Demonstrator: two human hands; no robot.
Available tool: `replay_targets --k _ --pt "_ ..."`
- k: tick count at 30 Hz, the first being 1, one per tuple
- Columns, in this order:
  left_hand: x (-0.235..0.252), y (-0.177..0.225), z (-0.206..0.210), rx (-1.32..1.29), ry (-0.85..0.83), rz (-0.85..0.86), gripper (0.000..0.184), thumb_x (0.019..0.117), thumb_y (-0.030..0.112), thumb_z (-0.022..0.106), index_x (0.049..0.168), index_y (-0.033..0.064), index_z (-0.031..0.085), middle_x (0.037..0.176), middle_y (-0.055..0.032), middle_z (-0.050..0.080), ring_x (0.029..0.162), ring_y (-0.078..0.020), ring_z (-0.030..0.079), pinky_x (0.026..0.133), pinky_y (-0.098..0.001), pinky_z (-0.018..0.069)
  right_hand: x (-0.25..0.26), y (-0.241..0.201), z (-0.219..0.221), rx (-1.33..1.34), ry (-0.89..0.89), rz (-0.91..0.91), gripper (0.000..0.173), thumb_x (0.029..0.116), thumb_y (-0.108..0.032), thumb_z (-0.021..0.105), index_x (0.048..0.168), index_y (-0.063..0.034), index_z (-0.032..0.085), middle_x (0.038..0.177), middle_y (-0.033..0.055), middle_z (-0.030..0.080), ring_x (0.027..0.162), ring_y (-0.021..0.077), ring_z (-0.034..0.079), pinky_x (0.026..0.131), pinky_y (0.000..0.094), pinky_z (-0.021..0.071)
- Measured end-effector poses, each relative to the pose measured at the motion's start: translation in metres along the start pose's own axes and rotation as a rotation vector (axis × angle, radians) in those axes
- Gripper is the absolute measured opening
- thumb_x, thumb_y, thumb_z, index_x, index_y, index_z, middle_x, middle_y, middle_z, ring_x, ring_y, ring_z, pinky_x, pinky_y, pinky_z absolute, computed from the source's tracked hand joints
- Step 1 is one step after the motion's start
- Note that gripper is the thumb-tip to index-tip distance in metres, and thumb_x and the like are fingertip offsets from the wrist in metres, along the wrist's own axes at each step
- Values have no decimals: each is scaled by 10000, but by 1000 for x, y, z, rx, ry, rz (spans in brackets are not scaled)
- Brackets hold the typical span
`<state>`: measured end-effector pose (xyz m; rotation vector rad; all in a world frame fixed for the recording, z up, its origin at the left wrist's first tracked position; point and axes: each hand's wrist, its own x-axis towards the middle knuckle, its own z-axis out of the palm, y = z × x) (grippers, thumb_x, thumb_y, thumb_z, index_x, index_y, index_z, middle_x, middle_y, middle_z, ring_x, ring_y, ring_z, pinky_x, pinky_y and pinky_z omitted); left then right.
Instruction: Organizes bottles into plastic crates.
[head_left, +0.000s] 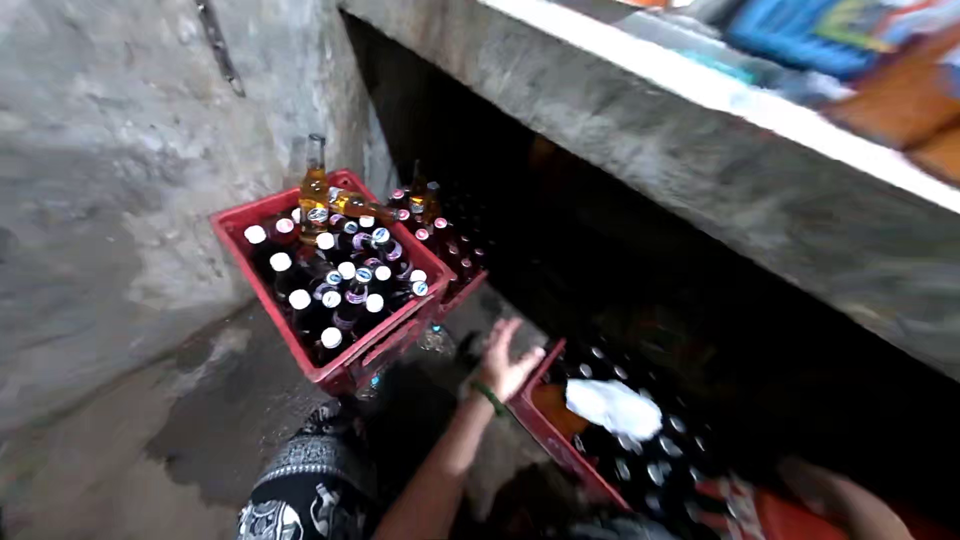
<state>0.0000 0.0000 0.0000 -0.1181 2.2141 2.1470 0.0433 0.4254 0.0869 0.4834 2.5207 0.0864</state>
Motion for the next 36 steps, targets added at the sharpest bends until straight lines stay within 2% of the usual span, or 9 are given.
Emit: replay_targets --k 2,5,14,17,19,24,30,34,36 --pt "-11 21 -36 51 25 -29 630 976 266 687 1505 6 464 1612 -250 345 1506 -369 330 1216 -510 311 14 3 -6 111 -2 37 372 1045 -150 566 1322 98 585 1305 369 588 1233 527 564 1024 683 428" --pt "-20 41 -84 92 92 -26 559 996 234 657 1469 -15 494 1556 -257 424 1465 -372 389 1209 -501 318 -23 -63 -42 44 65 -60 363 998 -180 663 1301 19 657 1297 328 624 1254 515 570 1047 691 420" --pt "-39 63 -166 -20 269 26 314 999 108 613 1296 11 644 1376 -230 579 1224 -319 597 1015 -468 501 -110 -245 -77 -23 133 -607 406 1016 -200 644 1385 -35 610 1291 238 660 1221 420 616 1076 606 433" --pt "-32 63 -175 66 179 3 277 1014 84 560 1259 -3 654 1301 -220 622 1129 -292 643 950 -453 535 -106 -299 -68 -9 91 -733 421 1027 -199 625 1415 -41 583 1329 231 641 1234 400 616 1080 579 444" --pt "-27 62 -178 214 0 -31 307 1021 90 533 1295 -10 632 1247 -207 658 1082 -280 665 927 -452 540 -98 -330 -57 46 33 -782 437 1032 -207 615 1435 -47 563 1371 221 617 1228 387 621 1077 568 451" --pt "-11 47 -181 462 -465 -74 360 1036 149 558 1365 7 591 1334 -197 634 1184 -283 650 1041 -446 511 -63 -384 -24 287 -16 -825 410 1029 -218 615 1403 -52 596 1353 195 635 1194 332 649 1067 513 479" --pt "1 36 -201 521 -495 -144 401 1051 221 574 1393 11 572 1351 -190 627 1184 -278 656 1025 -426 527 -36 -418 -16 332 -46 -798 368 1040 -248 590 1350 -53 628 1234 204 676 1149 354 654 1031 558 482" --pt "1 29 -217 620 -432 -127 398 1043 230 580 1357 -14 594 1196 -200 684 1057 -289 690 961 -446 548 -13 -446 -14 225 -119 -759 408 1029 -259 610 1391 -70 603 1334 227 638 1274 407 591 1071 621 438" --pt "2 23 -224 732 -455 -185 388 1046 257 576 1306 -27 624 1154 -222 688 1063 -326 681 990 -485 523 -2 -454 -11 196 -158 -785 428 1025 -271 624 1392 -54 596 1344 230 631 1288 404 582 1084 613 429"
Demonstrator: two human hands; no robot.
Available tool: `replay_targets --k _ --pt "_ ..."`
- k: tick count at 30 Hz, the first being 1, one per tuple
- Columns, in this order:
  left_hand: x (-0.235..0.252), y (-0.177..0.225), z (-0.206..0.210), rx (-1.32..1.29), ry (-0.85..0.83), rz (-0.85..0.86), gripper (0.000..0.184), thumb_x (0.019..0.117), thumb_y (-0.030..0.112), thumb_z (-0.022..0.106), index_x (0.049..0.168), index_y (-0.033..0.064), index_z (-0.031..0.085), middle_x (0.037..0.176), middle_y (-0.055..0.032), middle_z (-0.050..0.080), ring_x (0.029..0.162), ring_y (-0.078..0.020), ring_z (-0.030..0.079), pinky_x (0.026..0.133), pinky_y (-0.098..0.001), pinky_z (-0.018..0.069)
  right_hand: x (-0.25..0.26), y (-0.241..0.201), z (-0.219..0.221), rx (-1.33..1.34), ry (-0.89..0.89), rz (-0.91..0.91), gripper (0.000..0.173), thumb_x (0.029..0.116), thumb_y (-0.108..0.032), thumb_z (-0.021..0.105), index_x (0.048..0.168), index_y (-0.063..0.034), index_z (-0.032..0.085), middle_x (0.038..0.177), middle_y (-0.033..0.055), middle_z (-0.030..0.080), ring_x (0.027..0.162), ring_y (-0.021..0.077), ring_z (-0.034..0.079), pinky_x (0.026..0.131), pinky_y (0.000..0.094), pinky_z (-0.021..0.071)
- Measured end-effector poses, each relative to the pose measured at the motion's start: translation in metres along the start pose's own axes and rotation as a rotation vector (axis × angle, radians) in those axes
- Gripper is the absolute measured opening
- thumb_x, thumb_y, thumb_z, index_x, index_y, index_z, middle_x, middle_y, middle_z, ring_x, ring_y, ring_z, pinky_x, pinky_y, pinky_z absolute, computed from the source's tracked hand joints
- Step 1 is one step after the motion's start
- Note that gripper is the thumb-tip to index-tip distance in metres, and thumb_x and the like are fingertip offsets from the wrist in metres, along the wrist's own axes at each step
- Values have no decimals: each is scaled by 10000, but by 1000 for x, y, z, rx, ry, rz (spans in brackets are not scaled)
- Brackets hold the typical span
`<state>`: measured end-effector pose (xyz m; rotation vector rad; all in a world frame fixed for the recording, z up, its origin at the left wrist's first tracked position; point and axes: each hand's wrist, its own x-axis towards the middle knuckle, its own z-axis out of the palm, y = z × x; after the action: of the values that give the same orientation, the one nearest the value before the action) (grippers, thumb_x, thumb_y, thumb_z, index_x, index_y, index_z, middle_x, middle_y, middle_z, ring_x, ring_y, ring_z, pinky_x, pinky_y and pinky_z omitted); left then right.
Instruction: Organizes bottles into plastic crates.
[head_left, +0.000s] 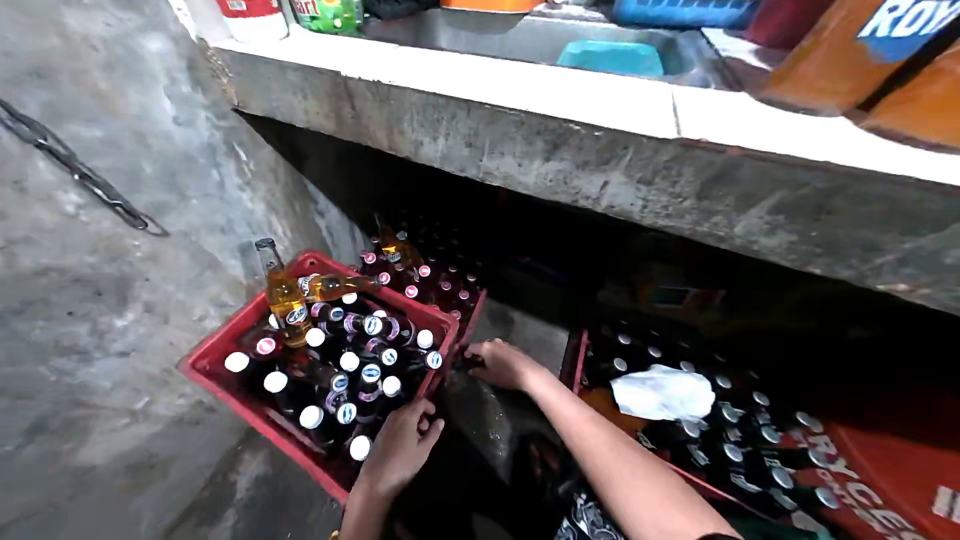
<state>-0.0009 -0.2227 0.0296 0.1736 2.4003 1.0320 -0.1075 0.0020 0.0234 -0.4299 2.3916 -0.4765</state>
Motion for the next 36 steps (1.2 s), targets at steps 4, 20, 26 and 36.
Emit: replay_targets --k 4,20,26,36 --pt "3 -12 -1 26 17 -31 355 1040 273 591 1182 -43 669 1103 -229 702 1062 -341 685 984 -508 517 13 8 -2 -2 -41 -30 442 1023 -261 634 1382 -8 588 1329 256 628 1281 413 581 1096 587 423" --pt "2 -3 3 201 153 -282 392 993 395 651 1166 43 651 1026 -187 710 1020 -371 694 877 -577 543 3 6 8 -14 -93 43 448 1020 -276 636 1390 -27 597 1357 247 614 1311 413 552 1120 588 395" --pt "2 -9 14 230 303 -354 405 996 404 635 1183 45 653 1066 -202 719 1044 -387 701 881 -588 545 -14 17 18 38 -59 101 444 1010 -282 653 1384 -47 610 1358 242 616 1310 402 556 1120 594 397" --pt "9 -32 39 285 464 -80 346 1027 302 592 1268 68 675 1092 -254 714 947 -460 719 769 -629 567 -3 55 -75 40 57 161 384 1029 -257 625 1350 -46 626 1287 213 650 1153 335 644 1013 529 490"
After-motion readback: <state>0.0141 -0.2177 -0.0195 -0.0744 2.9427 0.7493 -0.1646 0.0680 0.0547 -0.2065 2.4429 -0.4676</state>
